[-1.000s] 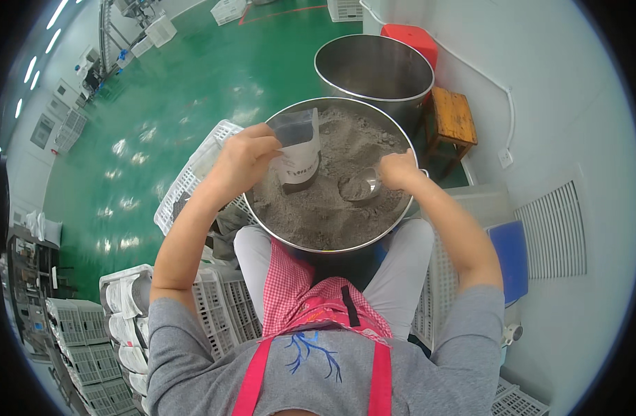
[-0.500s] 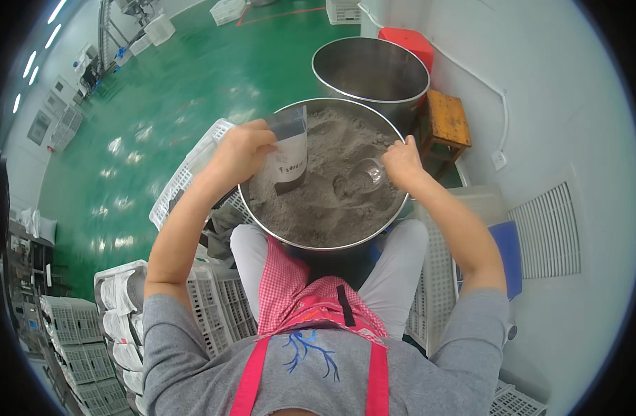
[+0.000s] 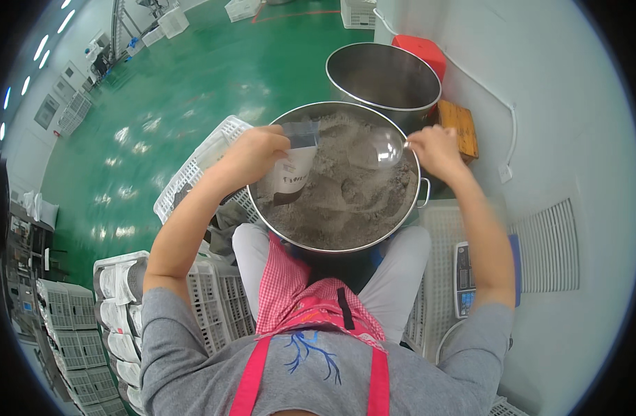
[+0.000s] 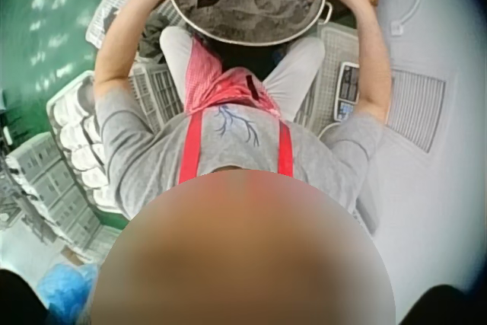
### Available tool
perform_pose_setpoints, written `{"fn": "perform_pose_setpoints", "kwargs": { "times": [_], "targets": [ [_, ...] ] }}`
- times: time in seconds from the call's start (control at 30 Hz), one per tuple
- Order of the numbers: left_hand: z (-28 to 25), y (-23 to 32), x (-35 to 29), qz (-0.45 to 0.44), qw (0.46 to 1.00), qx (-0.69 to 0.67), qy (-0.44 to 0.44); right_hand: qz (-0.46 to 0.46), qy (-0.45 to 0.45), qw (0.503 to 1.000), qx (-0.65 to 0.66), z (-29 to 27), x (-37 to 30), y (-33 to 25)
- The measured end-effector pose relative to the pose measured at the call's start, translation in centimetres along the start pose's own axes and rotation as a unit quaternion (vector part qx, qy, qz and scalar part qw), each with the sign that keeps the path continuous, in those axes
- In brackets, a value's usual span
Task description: Scooping a gray powder into individual bags, weighing them, and placing them in a crate.
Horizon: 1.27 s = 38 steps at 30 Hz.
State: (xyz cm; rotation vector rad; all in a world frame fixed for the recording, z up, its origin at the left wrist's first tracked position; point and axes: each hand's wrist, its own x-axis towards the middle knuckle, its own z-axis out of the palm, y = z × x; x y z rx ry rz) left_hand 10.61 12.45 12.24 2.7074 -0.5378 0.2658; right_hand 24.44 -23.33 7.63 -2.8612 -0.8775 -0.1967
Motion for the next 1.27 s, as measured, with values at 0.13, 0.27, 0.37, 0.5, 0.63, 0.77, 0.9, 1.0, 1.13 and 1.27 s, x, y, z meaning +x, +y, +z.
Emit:
{"fn": "perform_pose_setpoints", "kwargs": {
  "times": [0.13, 0.27, 0.37, 0.5, 0.63, 0.77, 0.9, 1.0, 1.13, 1.27],
  "targets": [
    [1.9, -0.4, 1.4, 0.016, 0.999, 0.023, -0.037, -0.064, 0.164, 0.984, -0.034, -8.5, 1.0, -2.3],
    [3.2, 0.6, 3.1, 0.024, 0.998, 0.022, -0.053, -0.210, 0.261, 0.936, -0.109, -11.3, 2.2, -7.0],
    [4.1, 1.5, 3.8, 0.043, 0.998, 0.014, -0.033, -0.302, 0.249, 0.904, -0.175, -9.8, 3.3, -10.2],
    [4.5, 1.4, 3.9, 0.053, 0.999, -0.007, -0.011, -0.274, 0.247, 0.911, -0.186, -10.7, 3.1, -10.5],
    [4.1, 0.8, 3.7, 0.055, 0.998, -0.001, -0.006, -0.208, 0.258, 0.931, -0.152, -11.8, 2.7, -8.2],
    [3.1, 0.6, 2.5, 0.035, 0.999, -0.004, 0.009, -0.082, 0.246, 0.952, -0.166, -9.7, 1.3, -4.9],
    [1.8, 1.1, 0.5, 0.038, 0.999, 0.001, 0.036, -0.008, -0.051, 0.941, -0.335, 0.8, 0.4, -3.9],
    [2.2, 0.9, -0.3, 0.064, 0.996, -0.011, 0.058, 0.006, -0.193, 0.949, -0.249, 13.5, -0.8, -4.4],
    [1.9, 0.7, -0.9, 0.054, 0.996, -0.046, 0.044, -0.104, -0.166, 0.969, -0.152, 14.3, -0.1, -5.0],
    [1.7, 0.5, -0.2, 0.057, 0.998, -0.031, 0.022, -0.163, -0.388, 0.862, 0.283, 0.1, 2.0, -10.1]
  ]
}}
